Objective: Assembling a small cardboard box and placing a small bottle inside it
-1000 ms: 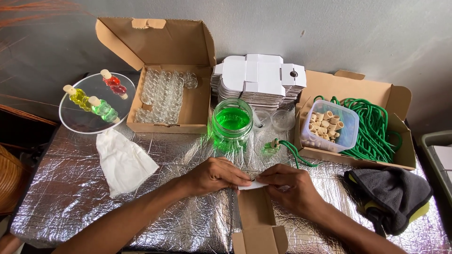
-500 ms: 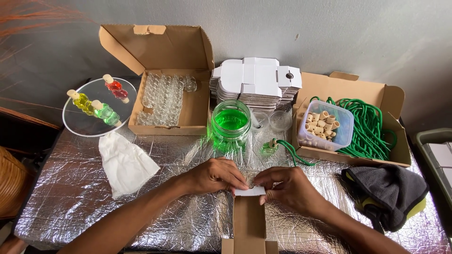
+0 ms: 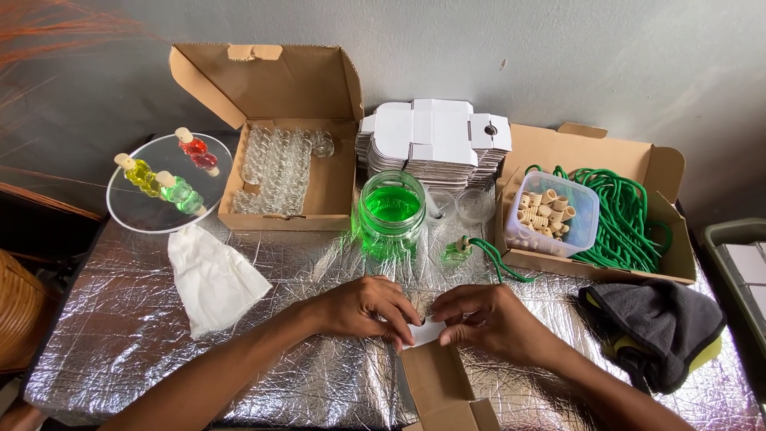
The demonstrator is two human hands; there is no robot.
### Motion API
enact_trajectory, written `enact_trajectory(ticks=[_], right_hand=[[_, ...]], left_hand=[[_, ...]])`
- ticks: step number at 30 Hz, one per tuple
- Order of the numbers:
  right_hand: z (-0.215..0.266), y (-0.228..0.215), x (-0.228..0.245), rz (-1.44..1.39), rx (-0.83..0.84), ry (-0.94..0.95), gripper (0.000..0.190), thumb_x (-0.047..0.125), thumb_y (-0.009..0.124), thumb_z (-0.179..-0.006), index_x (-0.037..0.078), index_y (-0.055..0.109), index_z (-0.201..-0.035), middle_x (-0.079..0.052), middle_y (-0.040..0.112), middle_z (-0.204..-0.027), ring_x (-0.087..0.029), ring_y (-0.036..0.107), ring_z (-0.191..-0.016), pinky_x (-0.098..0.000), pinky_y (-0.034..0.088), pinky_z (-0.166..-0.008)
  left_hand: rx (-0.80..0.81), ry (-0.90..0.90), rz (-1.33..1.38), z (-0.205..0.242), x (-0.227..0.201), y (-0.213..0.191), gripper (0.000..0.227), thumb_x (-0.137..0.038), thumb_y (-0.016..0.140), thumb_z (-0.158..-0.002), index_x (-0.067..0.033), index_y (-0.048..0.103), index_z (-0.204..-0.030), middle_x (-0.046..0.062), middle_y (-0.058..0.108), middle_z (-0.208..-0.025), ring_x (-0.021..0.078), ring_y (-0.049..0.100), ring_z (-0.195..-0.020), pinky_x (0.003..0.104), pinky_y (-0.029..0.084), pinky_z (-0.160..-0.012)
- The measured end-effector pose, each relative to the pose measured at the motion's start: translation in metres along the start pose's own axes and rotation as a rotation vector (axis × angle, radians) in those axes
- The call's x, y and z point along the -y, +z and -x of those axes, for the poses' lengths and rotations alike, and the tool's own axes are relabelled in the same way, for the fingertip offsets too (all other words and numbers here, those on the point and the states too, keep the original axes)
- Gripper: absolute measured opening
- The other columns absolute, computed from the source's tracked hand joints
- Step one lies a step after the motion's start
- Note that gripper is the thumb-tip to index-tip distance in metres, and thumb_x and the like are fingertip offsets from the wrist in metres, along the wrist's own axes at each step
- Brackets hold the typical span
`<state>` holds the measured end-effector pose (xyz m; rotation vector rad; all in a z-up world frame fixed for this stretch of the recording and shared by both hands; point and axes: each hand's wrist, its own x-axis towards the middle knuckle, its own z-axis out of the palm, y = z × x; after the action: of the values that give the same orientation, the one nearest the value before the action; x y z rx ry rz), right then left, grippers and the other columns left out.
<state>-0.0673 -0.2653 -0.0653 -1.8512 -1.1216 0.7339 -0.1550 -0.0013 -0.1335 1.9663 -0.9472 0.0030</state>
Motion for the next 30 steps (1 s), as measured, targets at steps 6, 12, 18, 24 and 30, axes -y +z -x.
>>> enact_trajectory(ticks=[6, 12, 18, 24, 30], right_hand=[[0.000, -0.004, 0.006, -0.046, 0.039, 0.082, 0.028, 0.019, 0.087, -0.078, 0.011, 0.083, -0.104, -0.002, 0.083, -0.106, -0.013, 0.076, -0.086, -0.0265, 0.061, -0.066], [-0.003, 0.000, 0.005, -0.335, 0.006, 0.482, 0.032, 0.007, 0.082, -0.085, 0.003, 0.076, -0.116, -0.012, 0.068, -0.064, -0.018, 0.061, -0.053, -0.0298, 0.049, -0.046], [-0.006, 0.003, 0.002, -0.189, -0.208, 0.425, 0.031, 0.011, 0.082, -0.082, 0.006, 0.078, -0.113, -0.009, 0.085, -0.089, -0.015, 0.069, -0.065, -0.0284, 0.054, -0.051], [-0.005, 0.000, 0.000, -0.085, -0.306, 0.418, 0.043, 0.023, 0.079, -0.081, 0.012, 0.073, -0.122, -0.008, 0.085, -0.098, -0.020, 0.085, -0.091, -0.0318, 0.070, -0.068], [-0.006, -0.001, 0.003, -0.008, -0.288, 0.371, 0.032, 0.016, 0.083, -0.081, 0.011, 0.080, -0.112, -0.005, 0.076, -0.079, -0.014, 0.074, -0.068, -0.0283, 0.071, -0.066]], left_hand=[[0.002, 0.102, -0.110, -0.004, -0.015, -0.001, 0.042, -0.043, 0.085, -0.076, -0.0240, 0.075, -0.111, 0.006, 0.075, -0.121, 0.0232, 0.072, -0.101, 0.047, 0.053, -0.096], [-0.147, 0.046, -0.163, -0.008, -0.020, 0.009, 0.030, -0.017, 0.085, -0.084, -0.0140, 0.075, -0.112, 0.010, 0.074, -0.122, 0.0263, 0.073, -0.102, 0.045, 0.055, -0.094], [-0.213, -0.244, -0.045, -0.014, -0.030, 0.002, 0.047, -0.036, 0.069, -0.093, -0.0076, 0.066, -0.130, 0.019, 0.066, -0.134, 0.0340, 0.063, -0.124, 0.050, 0.050, -0.107], [-0.239, -0.468, -0.018, -0.018, -0.040, 0.002, 0.089, -0.064, 0.062, -0.083, -0.0061, 0.043, -0.147, 0.027, 0.053, -0.148, 0.0422, 0.057, -0.133, 0.060, 0.045, -0.108], [-0.293, -0.454, -0.044, -0.016, -0.038, 0.005, 0.055, -0.033, 0.076, -0.082, -0.0088, 0.062, -0.130, 0.017, 0.070, -0.130, 0.0282, 0.073, -0.108, 0.045, 0.060, -0.094]])
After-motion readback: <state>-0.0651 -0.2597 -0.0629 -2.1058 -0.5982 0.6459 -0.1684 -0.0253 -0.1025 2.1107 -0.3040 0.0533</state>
